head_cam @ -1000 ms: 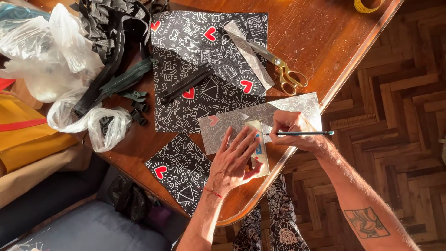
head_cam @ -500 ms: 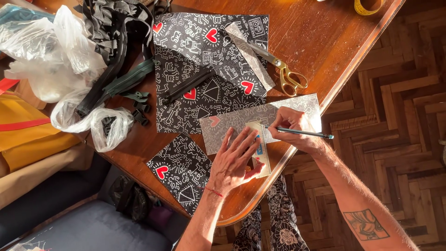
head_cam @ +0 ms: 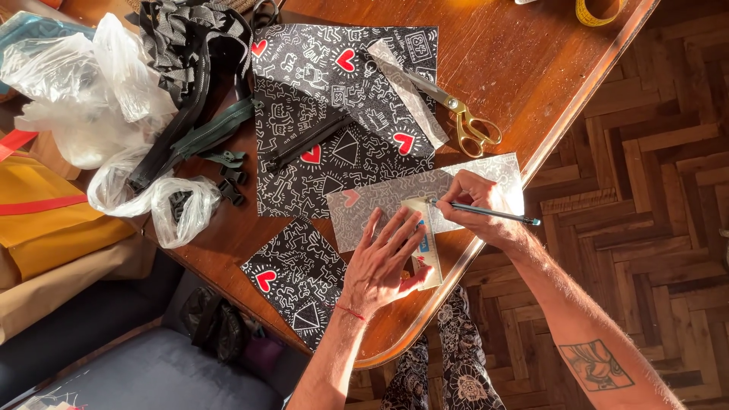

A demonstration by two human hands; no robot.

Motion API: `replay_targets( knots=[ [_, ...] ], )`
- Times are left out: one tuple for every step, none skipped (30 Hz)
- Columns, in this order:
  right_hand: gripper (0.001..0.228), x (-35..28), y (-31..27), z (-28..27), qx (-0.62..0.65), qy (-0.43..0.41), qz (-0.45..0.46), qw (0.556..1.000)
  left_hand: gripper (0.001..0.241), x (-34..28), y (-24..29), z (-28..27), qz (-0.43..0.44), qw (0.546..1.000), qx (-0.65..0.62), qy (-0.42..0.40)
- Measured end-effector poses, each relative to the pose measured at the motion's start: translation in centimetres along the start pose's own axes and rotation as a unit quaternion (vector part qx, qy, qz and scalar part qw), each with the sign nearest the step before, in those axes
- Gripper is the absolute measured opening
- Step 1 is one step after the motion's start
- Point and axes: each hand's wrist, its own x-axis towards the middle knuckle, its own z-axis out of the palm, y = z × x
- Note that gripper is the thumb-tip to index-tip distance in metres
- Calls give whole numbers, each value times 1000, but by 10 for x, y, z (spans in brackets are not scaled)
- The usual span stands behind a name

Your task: Marking material with a pencil and ruler, cutting it with scissors, and preparing a zipper for assembly.

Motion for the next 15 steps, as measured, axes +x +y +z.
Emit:
replay_targets(
  knots=[
    [9,0,2,0,0,1,0,1000,70,0,0,-1,1,1000,0,0],
    [9,-1,3,1,2,3,-2,1000,70,1,0,-1,1,1000,-5,1],
    [9,-1,5,1,5,4,-4,1000,70,1,1,-2,0,1000,-9,2],
    [9,-1,4,2,5,5,-4,1000,70,1,1,-3,1,1000,-9,2],
    [9,0,3,2,13,6,-5,1000,70,0,1,-4,2,1000,-7,4],
    [10,0,3,2,20,6,-7,1000,70,1,1,-4,3,1000,-4,7],
    [10,1,2,1,20,6,-8,1000,70,2,1,-4,3,1000,-3,7],
    [9,1,0,1,17,5,-6,1000,70,2,2,-4,2,1000,-4,8],
    [9,0,-1,0,14,4,-3,1000,70,2,3,-5,1,1000,-4,9],
    [9,1,1,3,14,4,-4,1000,70,1,3,-6,2,1000,-4,10],
    [10,1,2,6,25,22,-17,999,71,1,3,-7,0,1000,-9,1],
    [12,1,3,8,37,40,-29,998,71,1,3,-7,-2,1000,-15,-9],
    [12,2,2,6,36,40,-30,998,71,2,4,-6,-2,1000,-15,-8],
    [11,2,1,5,33,31,-28,999,71,2,4,-6,-3,1000,-14,-9],
    [10,2,0,4,30,22,-26,999,71,2,4,-5,-5,1000,-13,-10]
  ],
)
